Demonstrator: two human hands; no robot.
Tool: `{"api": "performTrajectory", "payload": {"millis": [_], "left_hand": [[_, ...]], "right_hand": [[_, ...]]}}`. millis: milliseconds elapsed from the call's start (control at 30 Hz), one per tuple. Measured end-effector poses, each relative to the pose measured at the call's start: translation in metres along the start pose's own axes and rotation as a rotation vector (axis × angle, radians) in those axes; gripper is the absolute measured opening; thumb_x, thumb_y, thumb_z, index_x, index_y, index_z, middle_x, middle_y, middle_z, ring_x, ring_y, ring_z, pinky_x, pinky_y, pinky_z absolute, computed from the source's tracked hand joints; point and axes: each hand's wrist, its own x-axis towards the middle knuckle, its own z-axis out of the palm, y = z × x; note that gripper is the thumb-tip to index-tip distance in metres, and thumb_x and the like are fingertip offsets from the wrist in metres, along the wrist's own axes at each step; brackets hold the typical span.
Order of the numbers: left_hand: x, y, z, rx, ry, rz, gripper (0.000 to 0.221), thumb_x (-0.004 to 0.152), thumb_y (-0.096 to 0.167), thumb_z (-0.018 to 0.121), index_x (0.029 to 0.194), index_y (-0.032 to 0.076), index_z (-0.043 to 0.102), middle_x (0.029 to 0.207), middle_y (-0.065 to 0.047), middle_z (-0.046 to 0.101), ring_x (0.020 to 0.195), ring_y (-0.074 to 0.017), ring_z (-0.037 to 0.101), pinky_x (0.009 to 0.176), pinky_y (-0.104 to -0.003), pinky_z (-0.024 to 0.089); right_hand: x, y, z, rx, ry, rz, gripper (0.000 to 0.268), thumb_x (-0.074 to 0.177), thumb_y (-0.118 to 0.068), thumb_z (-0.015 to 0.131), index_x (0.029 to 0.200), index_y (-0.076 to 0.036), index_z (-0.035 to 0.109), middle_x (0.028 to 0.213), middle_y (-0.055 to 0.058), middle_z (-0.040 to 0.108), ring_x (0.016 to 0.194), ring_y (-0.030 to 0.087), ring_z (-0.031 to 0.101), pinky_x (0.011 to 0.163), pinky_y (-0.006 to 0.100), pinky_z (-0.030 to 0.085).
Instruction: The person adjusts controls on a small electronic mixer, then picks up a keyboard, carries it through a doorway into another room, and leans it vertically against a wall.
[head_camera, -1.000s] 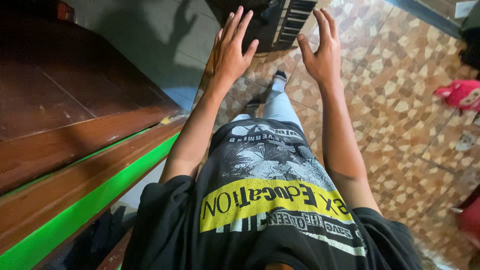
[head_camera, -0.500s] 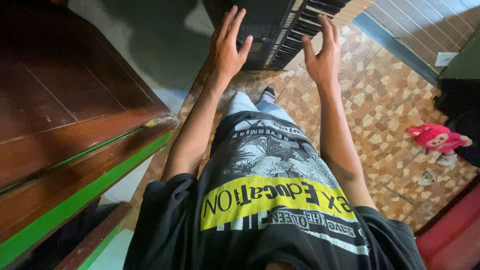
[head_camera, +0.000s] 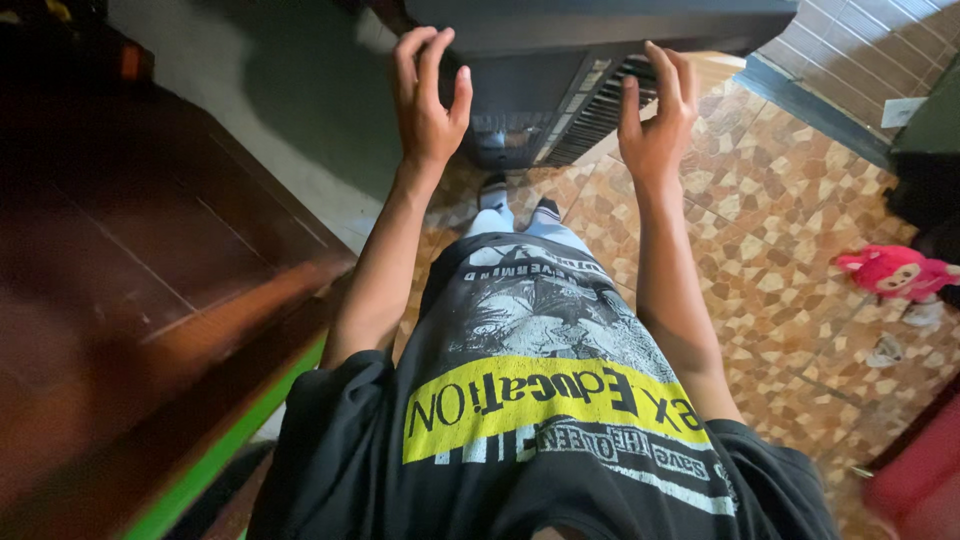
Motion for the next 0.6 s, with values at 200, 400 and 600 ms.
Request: {"api": "performTrajectory", "payload": {"millis": [200, 400, 600], "left_hand": [[0.029, -0.051, 0.010, -0.115, 0.062, -0.024, 0.059, 0.107, 0.024, 0.068, 0.156, 0.007, 0.039, 0.156, -0.015, 0.037, 0.148, -0.0319, 0.040, 0.126, -0.044, 0.035], [0.035, -0.094, 0.033, -0.596, -0.032, -0.303, 0.058, 0.114, 0.035, 0.044, 0.159, 0.000, 0.038, 0.166, -0.019, 0.040, 0.157, -0.0310, 0.034, 0.129, -0.040, 0.025], [0.025, -0.145, 0.068, -0.621, -0.028, -0.292, 0.064, 0.114, 0.046, 0.031, 0.154, -0.002, 0.043, 0.158, -0.021, 0.047, 0.150, -0.0330, 0.042, 0.124, -0.040, 0.029]], "right_hand": [[0.019, 0.008, 0.008, -0.097, 0.172, 0.053, 0.031, 0.105, -0.005, 0.073, 0.136, -0.004, 0.065, 0.128, 0.017, 0.052, 0.121, 0.033, 0.052, 0.106, 0.045, 0.045], [0.033, 0.033, -0.006, -0.165, 0.403, 0.136, 0.041, 0.100, -0.007, 0.075, 0.137, -0.003, 0.059, 0.135, 0.021, 0.047, 0.130, 0.040, 0.044, 0.115, 0.049, 0.033], [0.045, 0.069, -0.006, -0.053, 0.536, 0.314, 0.045, 0.102, -0.016, 0.071, 0.141, -0.003, 0.052, 0.133, 0.018, 0.047, 0.124, 0.032, 0.049, 0.104, 0.043, 0.042]]}}
